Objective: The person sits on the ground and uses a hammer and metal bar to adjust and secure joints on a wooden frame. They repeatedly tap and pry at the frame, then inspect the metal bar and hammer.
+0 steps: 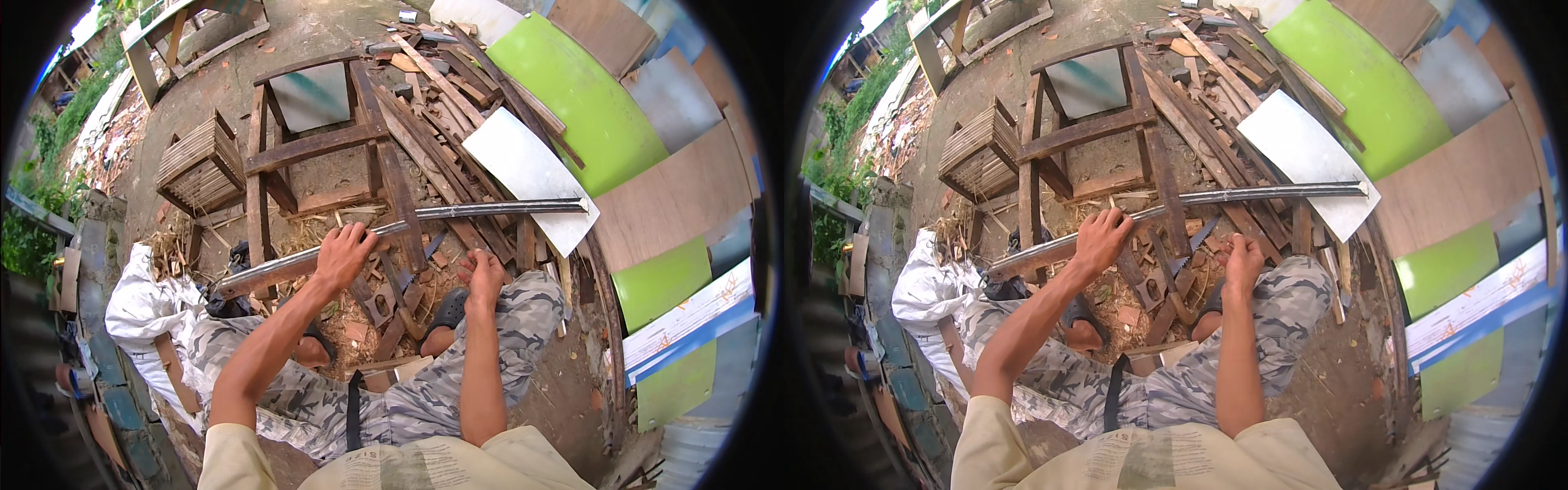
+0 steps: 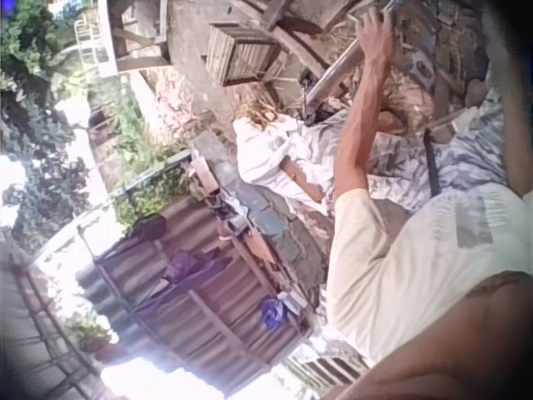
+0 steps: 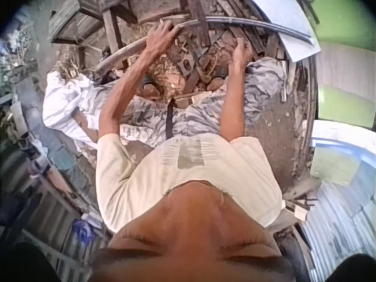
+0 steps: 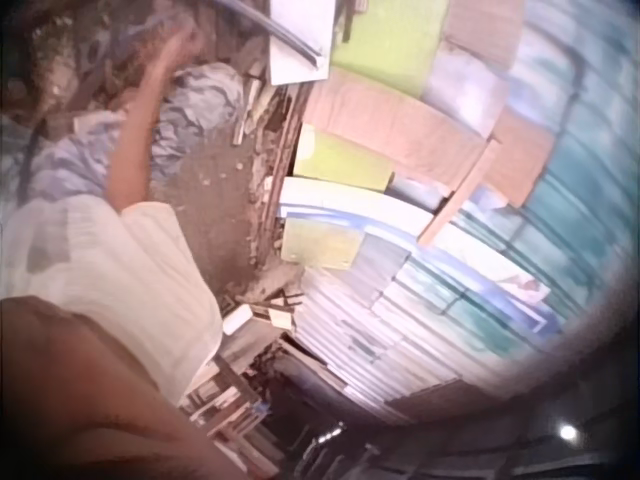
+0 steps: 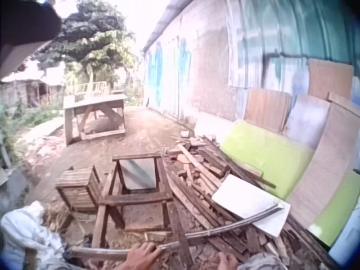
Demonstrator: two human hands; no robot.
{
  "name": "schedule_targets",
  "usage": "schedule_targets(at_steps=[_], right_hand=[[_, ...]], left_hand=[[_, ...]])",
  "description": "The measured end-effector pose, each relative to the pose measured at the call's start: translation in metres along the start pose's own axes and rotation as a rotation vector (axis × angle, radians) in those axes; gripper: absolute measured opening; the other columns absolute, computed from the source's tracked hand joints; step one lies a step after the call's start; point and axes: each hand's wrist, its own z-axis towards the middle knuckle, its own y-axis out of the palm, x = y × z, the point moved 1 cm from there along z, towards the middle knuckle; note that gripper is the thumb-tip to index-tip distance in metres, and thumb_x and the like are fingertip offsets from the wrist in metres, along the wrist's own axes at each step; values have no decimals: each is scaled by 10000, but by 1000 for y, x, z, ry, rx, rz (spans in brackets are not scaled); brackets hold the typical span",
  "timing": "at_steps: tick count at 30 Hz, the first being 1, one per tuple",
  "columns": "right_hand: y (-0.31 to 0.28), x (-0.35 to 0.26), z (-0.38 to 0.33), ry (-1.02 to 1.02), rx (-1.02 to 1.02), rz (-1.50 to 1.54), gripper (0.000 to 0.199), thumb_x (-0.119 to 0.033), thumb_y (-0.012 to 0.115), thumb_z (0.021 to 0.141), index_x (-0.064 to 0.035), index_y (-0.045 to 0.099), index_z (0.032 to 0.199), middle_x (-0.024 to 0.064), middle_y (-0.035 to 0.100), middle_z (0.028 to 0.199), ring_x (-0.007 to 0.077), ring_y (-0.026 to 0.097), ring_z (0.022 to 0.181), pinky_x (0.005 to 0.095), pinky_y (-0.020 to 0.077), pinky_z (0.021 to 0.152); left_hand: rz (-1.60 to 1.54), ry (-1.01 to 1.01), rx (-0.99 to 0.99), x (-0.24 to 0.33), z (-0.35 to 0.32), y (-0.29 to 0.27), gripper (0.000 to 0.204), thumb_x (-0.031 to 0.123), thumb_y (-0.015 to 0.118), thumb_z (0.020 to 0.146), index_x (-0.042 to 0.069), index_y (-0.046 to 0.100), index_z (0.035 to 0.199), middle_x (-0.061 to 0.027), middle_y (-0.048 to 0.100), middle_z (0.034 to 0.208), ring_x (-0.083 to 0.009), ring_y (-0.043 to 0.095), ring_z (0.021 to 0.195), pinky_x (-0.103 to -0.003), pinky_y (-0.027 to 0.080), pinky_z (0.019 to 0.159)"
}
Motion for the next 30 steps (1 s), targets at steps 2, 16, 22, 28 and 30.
schedule_targets(at_steps=[2, 16, 22, 28, 30], right_hand=[[-7, -1, 6, 90, 1, 17, 242, -294, 622, 1007, -63, 650, 941, 47, 679, 912, 132, 671, 817, 292, 559, 633], [36, 84, 21, -341, -229, -562, 382, -268, 682, 977, 12, 676, 1238, 70, 716, 1034, 162, 656, 929, 299, 519, 843], [31, 87, 24, -73, -272, -237, 347, -228, 679, 979, 1, 690, 1240, 64, 712, 1072, 141, 631, 1002, 287, 486, 890], [40, 75, 9, -52, -251, -395, 296, -172, 663, 987, -19, 711, 1236, 24, 698, 1036, 110, 611, 881, 264, 480, 785], [41, 80, 16, -97, -248, -314, 287, -177, 662, 989, -23, 717, 1225, 20, 695, 1032, 95, 605, 851, 261, 482, 733]], left_hand=[[16, 67, -127, -1, -5, 22, 276, 169, 612, 892, 154, 545, 1159, -67, 537, 1107, -211, 543, 1046, -356, 432, 784], [-134, -386, -26, 41, 9, 53, 285, 85, 577, 880, 70, 567, 1165, -100, 619, 1019, -276, 598, 997, -421, 420, 848], [-66, -339, -102, 48, 17, 58, 203, 87, 600, 867, 80, 573, 1069, -101, 598, 996, -276, 583, 990, -420, 420, 830], [-39, -374, -138, 54, 21, 60, 198, 110, 605, 878, 100, 583, 1074, -94, 596, 1001, -271, 580, 1009, -422, 419, 836], [-49, -373, -167, 52, 23, 60, 211, 123, 609, 882, 111, 584, 1092, -95, 595, 1008, -272, 579, 1023, -426, 417, 842]])
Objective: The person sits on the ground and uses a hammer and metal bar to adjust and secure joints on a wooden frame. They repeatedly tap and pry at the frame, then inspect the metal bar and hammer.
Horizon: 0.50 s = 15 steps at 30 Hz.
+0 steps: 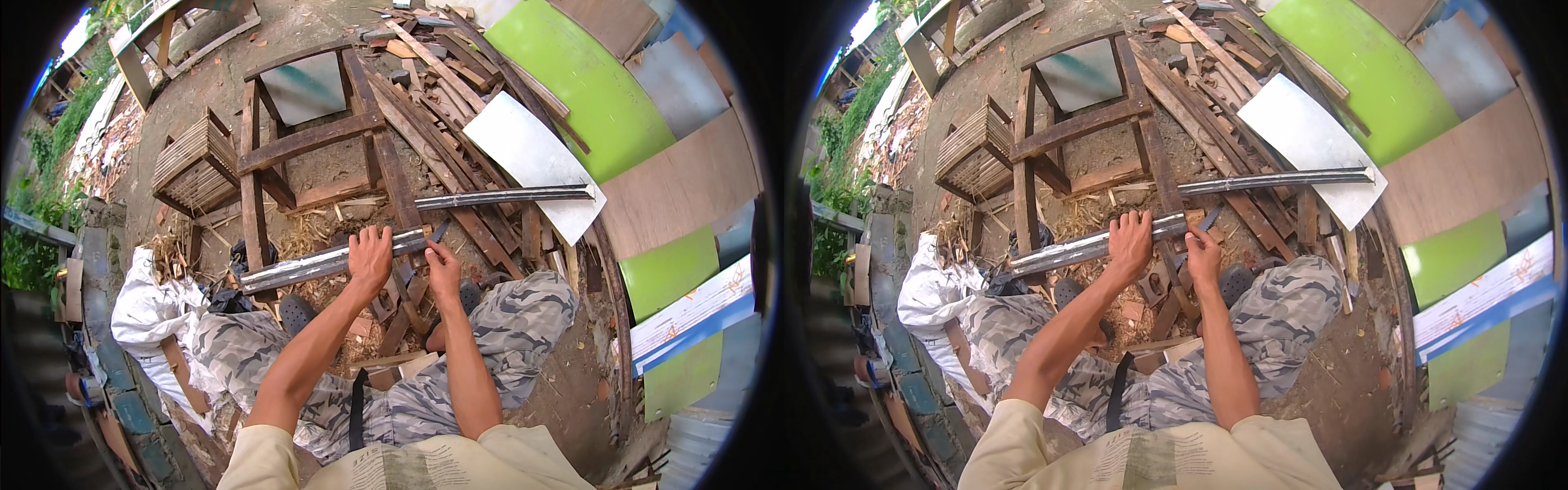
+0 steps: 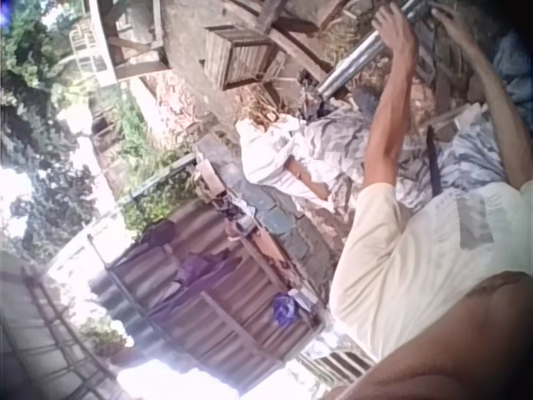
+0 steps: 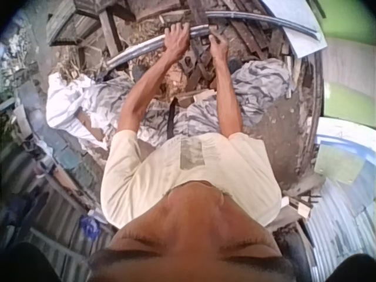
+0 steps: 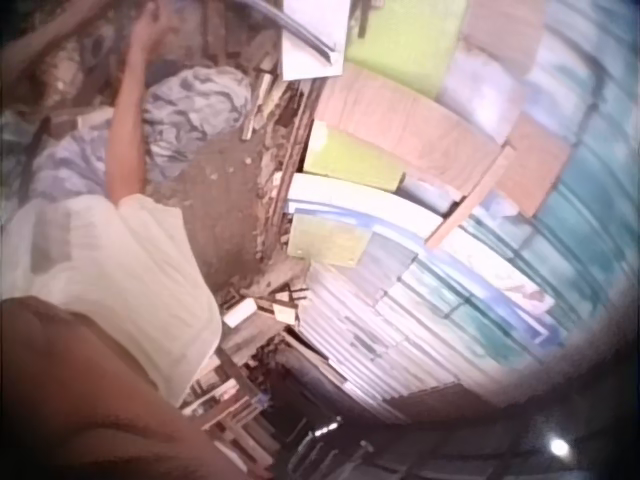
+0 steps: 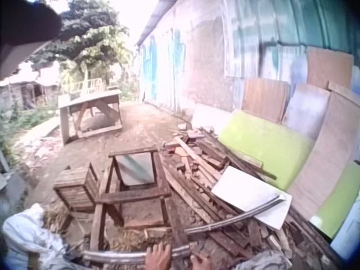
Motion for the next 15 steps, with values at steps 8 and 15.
schedule_targets(at_steps=[8, 15], right_hand=[[-5, 16, 9, 24, 12, 178, 271, -220, 656, 1002, -48, 711, 1204, 3, 687, 1001, 83, 612, 802, 262, 504, 647], [-9, 10, 13, 56, -8, 184, 303, -262, 716, 962, -57, 714, 1185, 7, 683, 978, 96, 618, 780, 263, 500, 623]], left_hand=[[-16, 21, -38, 13, 6, -6, 213, 125, 619, 882, 107, 566, 1088, -112, 592, 1017, -296, 585, 1019, -437, 422, 844], [-221, 180, -457, -8, 25, -36, 708, 466, 807, 747, 74, 516, 1259, -172, 622, 1142, -362, 643, 1071, -490, 524, 839]])
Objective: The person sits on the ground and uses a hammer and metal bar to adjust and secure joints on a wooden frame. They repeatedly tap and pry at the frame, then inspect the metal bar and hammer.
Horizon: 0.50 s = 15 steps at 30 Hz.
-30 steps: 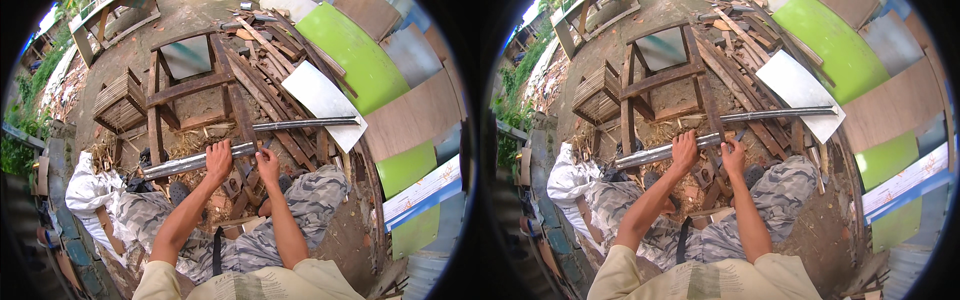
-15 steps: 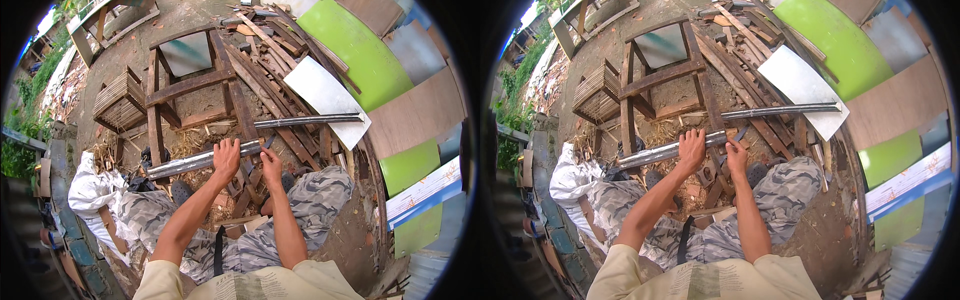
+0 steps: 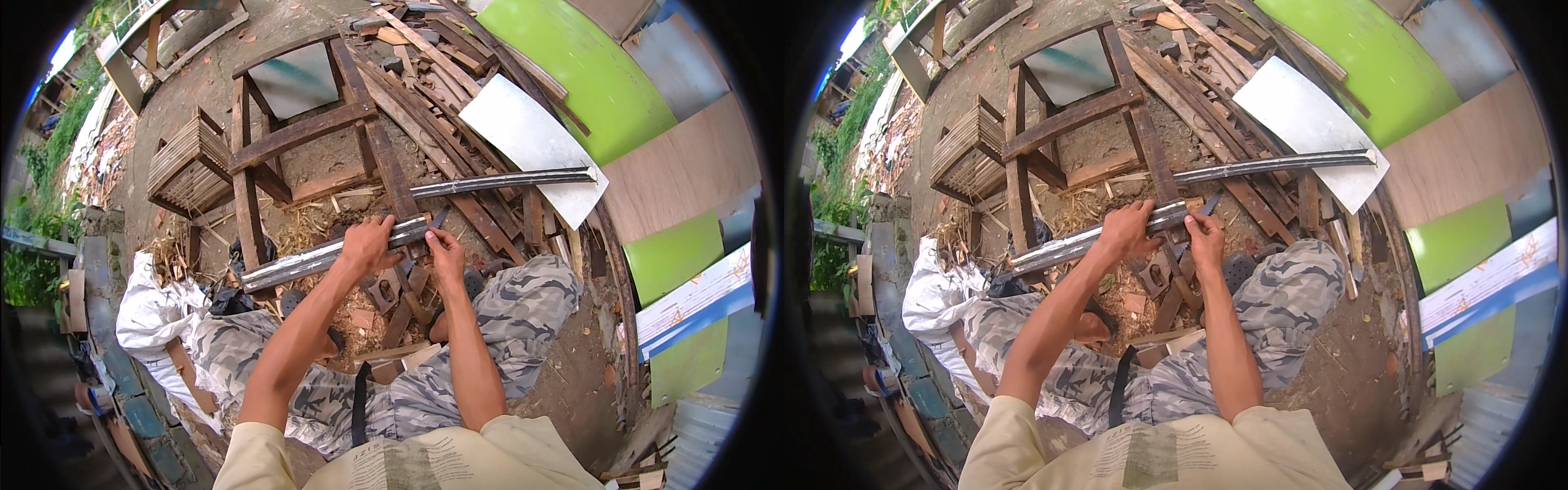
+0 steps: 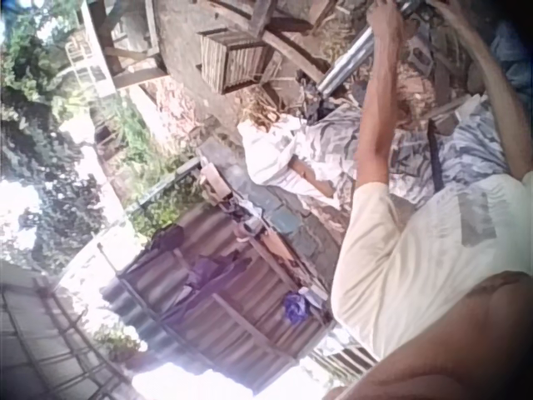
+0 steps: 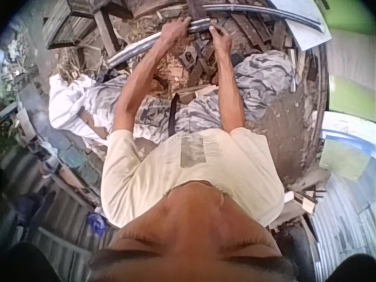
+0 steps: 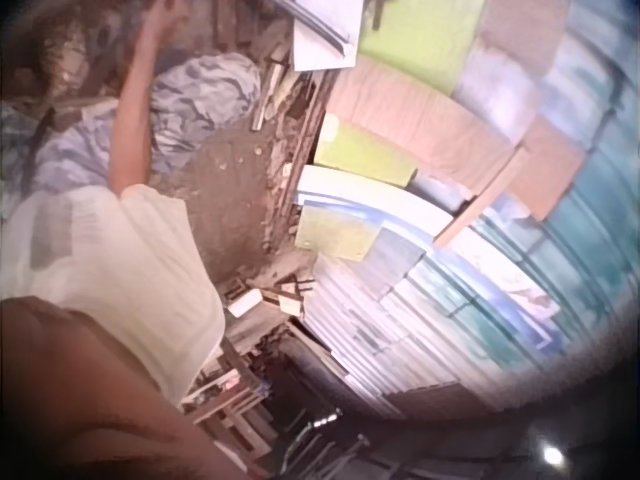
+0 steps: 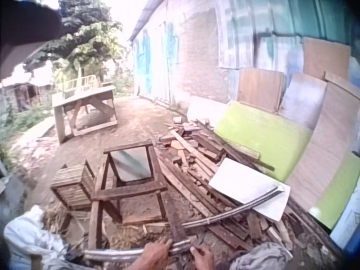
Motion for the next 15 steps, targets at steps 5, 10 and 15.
schedule_targets(at_steps=[5, 10, 15], right_hand=[[1, 3, 1, -27, 3, 28, 306, -252, 727, 953, -48, 718, 1181, 9, 691, 958, 94, 615, 765, 260, 491, 601], [3, 7, 1, -73, -1, -32, 279, -215, 722, 954, -24, 726, 1157, 11, 693, 944, 81, 615, 783, 258, 483, 597], [6, 9, 6, -151, 16, 26, 276, -176, 750, 925, -6, 733, 1141, 16, 697, 920, 81, 617, 751, 255, 483, 595]], left_hand=[[0, 10, -43, -3, 6, -9, 662, 472, 793, 773, 113, 507, 1250, -186, 704, 957, -380, 711, 871, -490, 563, 743], [-52, -65, -19, 0, -2, 4, 575, 420, 778, 804, 119, 517, 1218, -188, 707, 920, -386, 710, 862, -494, 564, 718], [-50, -69, 79, 7, -8, 12, 561, 414, 774, 810, 101, 510, 1193, -201, 710, 887, -408, 702, 851, -511, 557, 723]])
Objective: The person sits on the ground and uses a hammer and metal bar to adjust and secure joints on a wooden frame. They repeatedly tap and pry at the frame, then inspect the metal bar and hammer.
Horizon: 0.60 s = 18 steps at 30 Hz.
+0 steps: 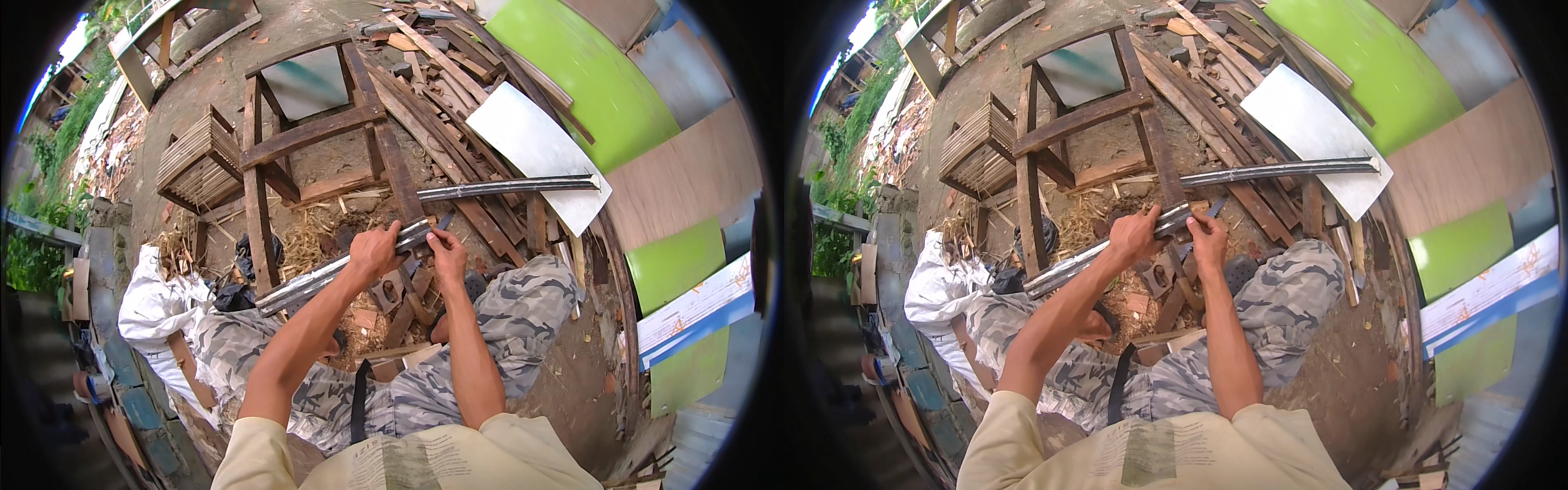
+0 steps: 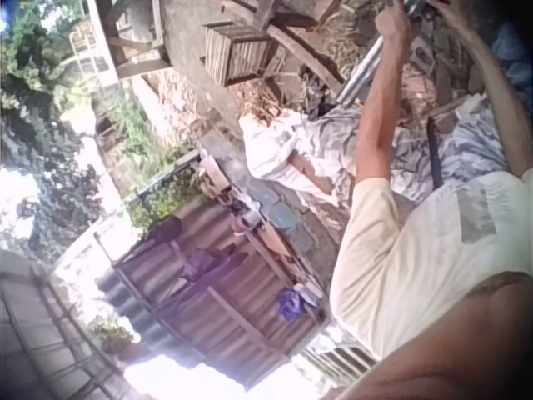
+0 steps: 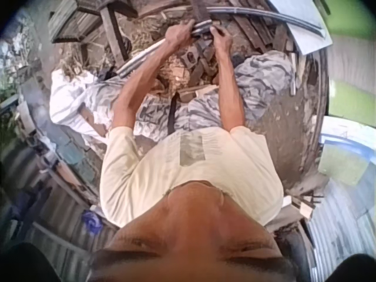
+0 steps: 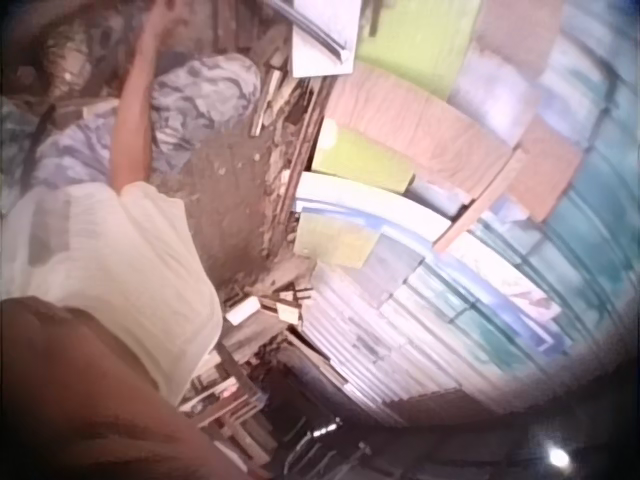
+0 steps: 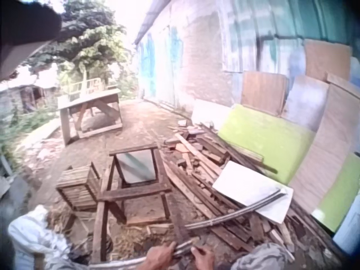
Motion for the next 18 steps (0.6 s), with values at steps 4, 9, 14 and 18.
schedule_targets(at_steps=[4, 9, 14, 18], right_hand=[[-10, -6, -4, 84, -37, -11, 269, -166, 776, 897, -8, 744, 1113, 33, 708, 919, 96, 623, 720, 254, 490, 600], [-9, -6, -1, 58, -38, -122, 255, -161, 781, 884, -16, 751, 1092, 37, 711, 918, 101, 626, 717, 242, 486, 597], [-17, -2, -5, 49, -24, -113, 231, -152, 774, 887, -23, 753, 1077, 28, 710, 931, 101, 635, 756, 234, 484, 611], [-13, -7, -19, 133, 30, -17, 202, -141, 765, 894, -33, 751, 1065, 19, 709, 946, 99, 641, 793, 236, 484, 623]], left_hand=[[-67, 7, 1, -2, -7, 8, 578, 414, 774, 811, 86, 491, 1194, -205, 713, 877, -422, 699, 849, -516, 552, 731], [-187, -149, -30, 6, -22, 25, 599, 385, 780, 799, 86, 485, 1225, -220, 713, 899, -440, 693, 879, -529, 546, 755], [-129, -41, -21, 1, -15, 18, 594, 359, 778, 790, 105, 487, 1241, -212, 707, 903, -442, 690, 868, -531, 546, 753], [-77, 3, -38, 0, -12, 12, 544, 309, 763, 784, 123, 504, 1225, -204, 702, 902, -432, 688, 879, -529, 545, 749]])
